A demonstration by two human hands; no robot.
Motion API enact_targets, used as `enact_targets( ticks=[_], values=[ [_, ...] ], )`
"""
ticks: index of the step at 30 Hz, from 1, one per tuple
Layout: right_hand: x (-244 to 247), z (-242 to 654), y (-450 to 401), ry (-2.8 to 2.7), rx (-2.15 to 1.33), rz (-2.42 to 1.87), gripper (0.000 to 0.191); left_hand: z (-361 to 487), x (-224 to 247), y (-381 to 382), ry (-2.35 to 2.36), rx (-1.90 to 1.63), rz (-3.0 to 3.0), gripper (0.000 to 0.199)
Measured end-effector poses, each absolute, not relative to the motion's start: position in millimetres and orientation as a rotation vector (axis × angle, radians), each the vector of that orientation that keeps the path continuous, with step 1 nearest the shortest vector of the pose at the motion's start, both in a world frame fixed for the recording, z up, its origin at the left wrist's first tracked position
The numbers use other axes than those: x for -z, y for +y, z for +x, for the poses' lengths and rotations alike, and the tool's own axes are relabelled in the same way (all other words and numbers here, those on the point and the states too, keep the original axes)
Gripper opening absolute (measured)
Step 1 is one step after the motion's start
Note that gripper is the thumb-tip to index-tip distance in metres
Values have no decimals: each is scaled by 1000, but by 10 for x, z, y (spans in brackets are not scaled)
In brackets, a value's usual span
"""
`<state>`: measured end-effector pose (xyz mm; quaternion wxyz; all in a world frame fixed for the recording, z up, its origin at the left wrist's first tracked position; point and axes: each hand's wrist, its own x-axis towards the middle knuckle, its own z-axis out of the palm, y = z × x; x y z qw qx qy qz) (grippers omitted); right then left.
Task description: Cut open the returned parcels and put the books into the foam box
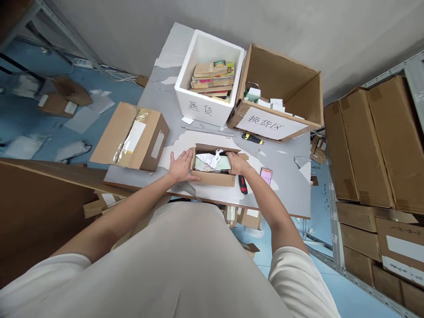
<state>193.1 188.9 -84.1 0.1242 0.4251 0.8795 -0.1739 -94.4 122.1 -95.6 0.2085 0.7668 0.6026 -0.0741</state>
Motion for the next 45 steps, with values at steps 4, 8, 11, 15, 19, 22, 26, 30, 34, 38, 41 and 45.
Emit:
enact_targets(
  ticks=[4, 8, 11, 15, 19, 22, 26, 30, 34, 38, 41, 45],
  values=[
    [886, 2076, 1843, 2649, 682, 1340, 85, -942, 944, 1226, 1677, 228, 2133, 121],
    [942, 2085, 1841, 2672, 657, 1296, 84, -938, 952, 1235, 1678, 227, 2144, 121],
    [938, 2005, 1843, 2616, 543, 1226, 82, -934, 960, 1238, 1674, 234, 2149, 120],
    [861, 1795, 1822, 2423, 329, 1170, 72, -931, 972, 1237, 1672, 215, 2159, 121],
    [673, 1536, 1800, 2273, 248, 1265, 44, -938, 974, 1240, 1673, 198, 2154, 121],
    [563, 1240, 1785, 2330, 263, 1326, 30, -949, 964, 1237, 1662, 191, 2159, 121],
    [691, 755, 1796, 2561, 534, 1113, 35, -955, 942, 1225, 1660, 185, 2156, 119],
    [972, 537, 1847, 2466, 581, 1033, 46, -946, 926, 1214, 1669, 214, 2137, 119],
    [1096, 543, 1886, 2423, 508, 1040, 65, -945, 927, 1201, 1664, 211, 2136, 119],
    [1040, 543, 1920, 2396, 437, 1057, 67, -953, 922, 1214, 1670, 192, 2137, 120],
    [882, 662, 1959, 2489, 431, 1031, 75, -944, 909, 1243, 1674, 198, 2135, 120],
    [573, 1029, 1978, 2692, 497, 949, 79, -917, 905, 1266, 1687, 185, 2134, 118]
  ],
)
